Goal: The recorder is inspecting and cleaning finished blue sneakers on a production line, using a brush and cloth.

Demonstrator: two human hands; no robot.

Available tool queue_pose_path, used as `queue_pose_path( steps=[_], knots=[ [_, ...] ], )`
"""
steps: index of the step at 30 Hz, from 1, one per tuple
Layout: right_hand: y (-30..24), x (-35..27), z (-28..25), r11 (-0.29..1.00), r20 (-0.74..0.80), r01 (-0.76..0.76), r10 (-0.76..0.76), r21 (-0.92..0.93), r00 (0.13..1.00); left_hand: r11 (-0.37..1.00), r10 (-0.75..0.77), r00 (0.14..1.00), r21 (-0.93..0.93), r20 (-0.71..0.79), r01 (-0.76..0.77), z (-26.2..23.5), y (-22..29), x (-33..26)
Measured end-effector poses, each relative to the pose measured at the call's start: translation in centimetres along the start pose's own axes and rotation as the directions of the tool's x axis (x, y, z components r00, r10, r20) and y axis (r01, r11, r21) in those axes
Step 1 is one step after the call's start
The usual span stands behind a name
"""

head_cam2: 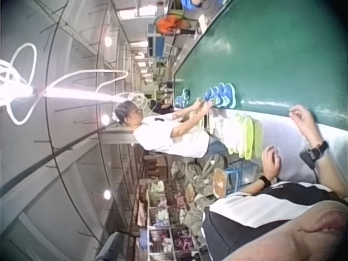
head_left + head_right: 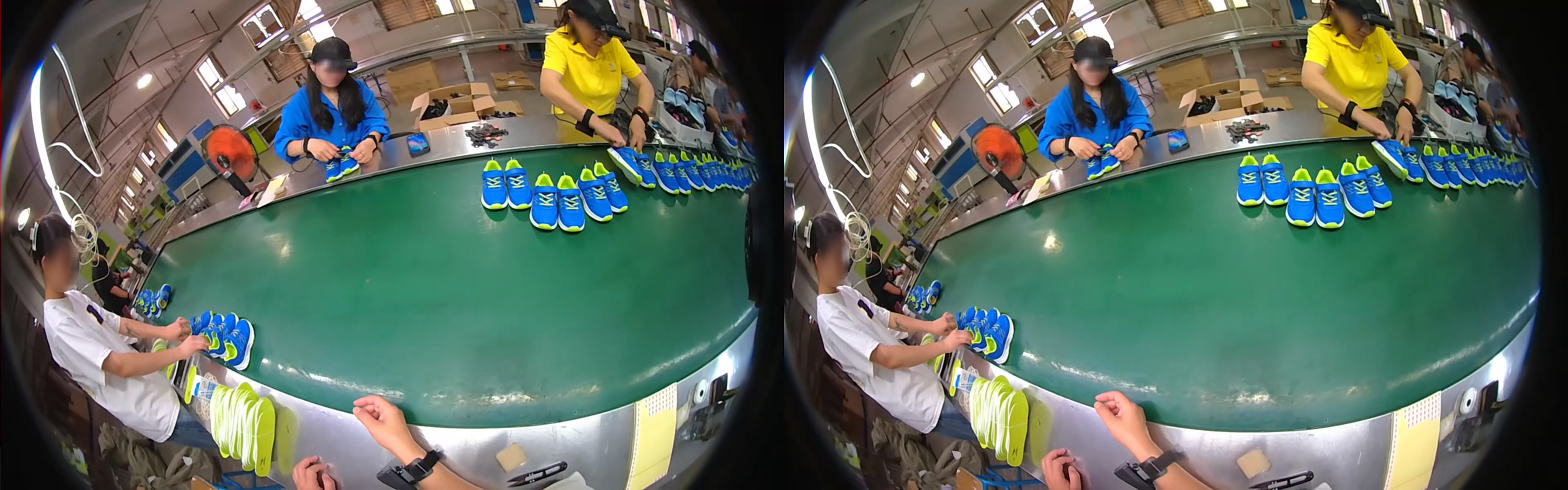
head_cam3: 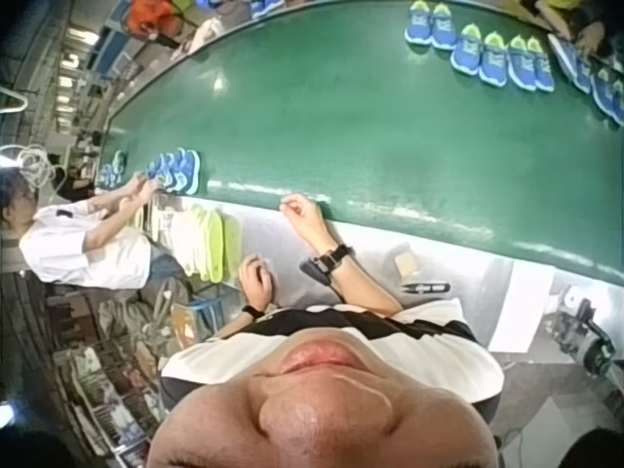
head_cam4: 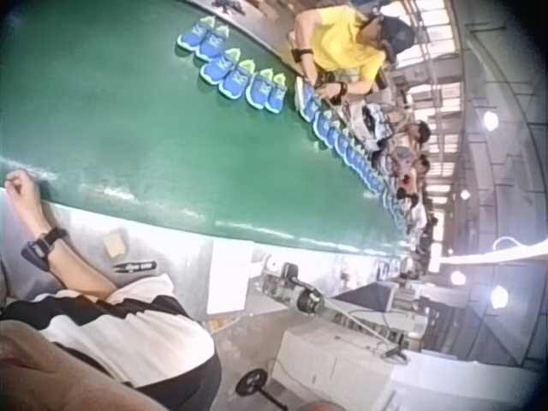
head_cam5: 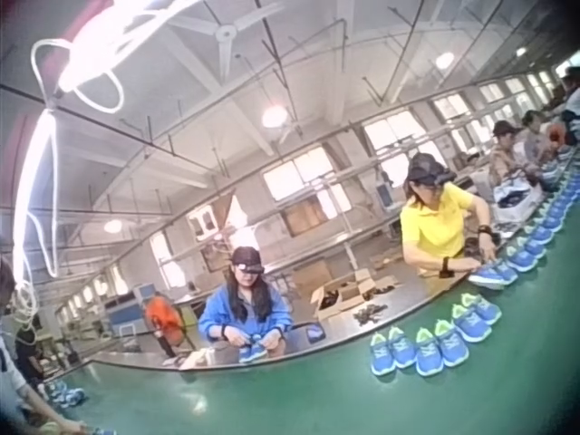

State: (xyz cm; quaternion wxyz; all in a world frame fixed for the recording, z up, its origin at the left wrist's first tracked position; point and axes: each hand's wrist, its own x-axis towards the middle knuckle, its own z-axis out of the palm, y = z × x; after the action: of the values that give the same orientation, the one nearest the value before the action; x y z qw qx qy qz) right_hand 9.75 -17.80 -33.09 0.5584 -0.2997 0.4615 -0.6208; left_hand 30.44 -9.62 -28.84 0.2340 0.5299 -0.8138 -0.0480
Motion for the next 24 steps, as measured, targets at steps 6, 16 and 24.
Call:
queue_pose_path(
  steps=[6, 16, 24],
  knots=[
    [-0.5, -0.1, -1.2, 0.998, -0.043, -0.047, 0.048, 0.031, 0.998, 0.999, 0.043, 0.998, -0.022, 0.055, -0.042, 0.6, -0.1, 0.6],
    [3.0, 2.1, 2.2, 0.988, 0.027, 0.15, -0.149, -0.03, 0.988, 0.997, 0.078, 0.996, -0.006, -0.035, -0.078, 0.0, -1.3, 0.0],
    [-2.3, -0.1, 1.4, 0.999, -0.062, 0.023, -0.026, -0.044, 0.998, 0.961, 0.276, 0.944, 0.06, -0.181, -0.269, 1.4, -3.8, 0.8]
  ],
)
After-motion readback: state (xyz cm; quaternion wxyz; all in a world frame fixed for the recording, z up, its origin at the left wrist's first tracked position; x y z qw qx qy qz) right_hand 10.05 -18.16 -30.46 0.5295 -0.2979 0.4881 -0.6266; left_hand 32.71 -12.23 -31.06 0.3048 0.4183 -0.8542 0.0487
